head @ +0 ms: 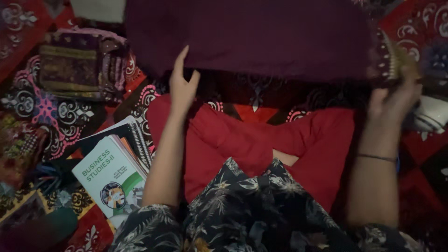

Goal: The person irons a maroon cloth laid on a patterned floor, smoothing it with an iron and hands, then folds it into a compact rectangle.

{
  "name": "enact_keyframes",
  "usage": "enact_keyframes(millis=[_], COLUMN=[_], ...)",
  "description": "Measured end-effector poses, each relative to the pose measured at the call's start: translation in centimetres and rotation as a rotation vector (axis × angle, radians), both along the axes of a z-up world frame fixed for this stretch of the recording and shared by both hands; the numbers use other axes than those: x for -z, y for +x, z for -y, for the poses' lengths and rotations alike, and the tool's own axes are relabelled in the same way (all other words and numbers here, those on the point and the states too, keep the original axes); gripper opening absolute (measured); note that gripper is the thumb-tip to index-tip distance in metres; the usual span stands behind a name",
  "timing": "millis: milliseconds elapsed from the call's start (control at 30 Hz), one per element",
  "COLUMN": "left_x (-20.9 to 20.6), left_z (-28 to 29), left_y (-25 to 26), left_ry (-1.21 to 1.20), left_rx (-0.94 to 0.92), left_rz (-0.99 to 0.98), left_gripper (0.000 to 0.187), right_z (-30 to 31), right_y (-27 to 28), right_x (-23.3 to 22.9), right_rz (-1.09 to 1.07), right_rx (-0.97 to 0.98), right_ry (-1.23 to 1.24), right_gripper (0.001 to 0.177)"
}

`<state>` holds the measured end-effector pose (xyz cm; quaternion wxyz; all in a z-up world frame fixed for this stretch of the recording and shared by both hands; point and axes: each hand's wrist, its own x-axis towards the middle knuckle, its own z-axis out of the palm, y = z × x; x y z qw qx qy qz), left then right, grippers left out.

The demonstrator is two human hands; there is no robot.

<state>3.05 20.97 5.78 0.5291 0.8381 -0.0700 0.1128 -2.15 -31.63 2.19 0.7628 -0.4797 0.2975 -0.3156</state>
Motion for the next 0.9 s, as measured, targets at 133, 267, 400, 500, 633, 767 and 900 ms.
enact_keyframes(millis=[133,267,400,500,633,767,900], left_x=[4.6,4.2,1.9,1.0,-0.7,-1.1,-2.7], left_z=[0.8,2.4,4.1,4.7,5.9,6.6,7.6], left_y=[0.7,0.2,-1.0,-1.5,-2.5,-2.3,-2.2], left_ry=[-0.05,0.016,0.025,-0.004,0.235,0.298,0.354], left_rx=[-0.044,-0.071,-0.101,-0.003,-0.016,0.047,0.199], left_rz=[-0.145,-0.177,-0.494,-0.34,-0.405,-0.18,0.135], left_gripper=[0.055,0.042,0.039,0.025,0.021,0.021,0.03], right_z=[1.1,1.3,-4.0,-6.6,-8.1,-10.5,-14.5], right_y=[-3.0,-4.2,-1.1,2.6,8.5,12.7,12.5], right_x=[8.0,9.0,4.9,4.9,7.9,8.5,6.1], right_rz=[-0.174,-0.322,-0.285,-0.407,-0.378,-0.658,-0.617], right_rx=[0.068,0.244,-0.101,-0.618,-0.624,-0.725,-1.246], right_ry=[-0.531,-1.297,-1.3,-1.24,-1.357,-1.216,-1.535], right_gripper=[0.091,0.076,0.027,0.035,0.098,0.128,0.085])
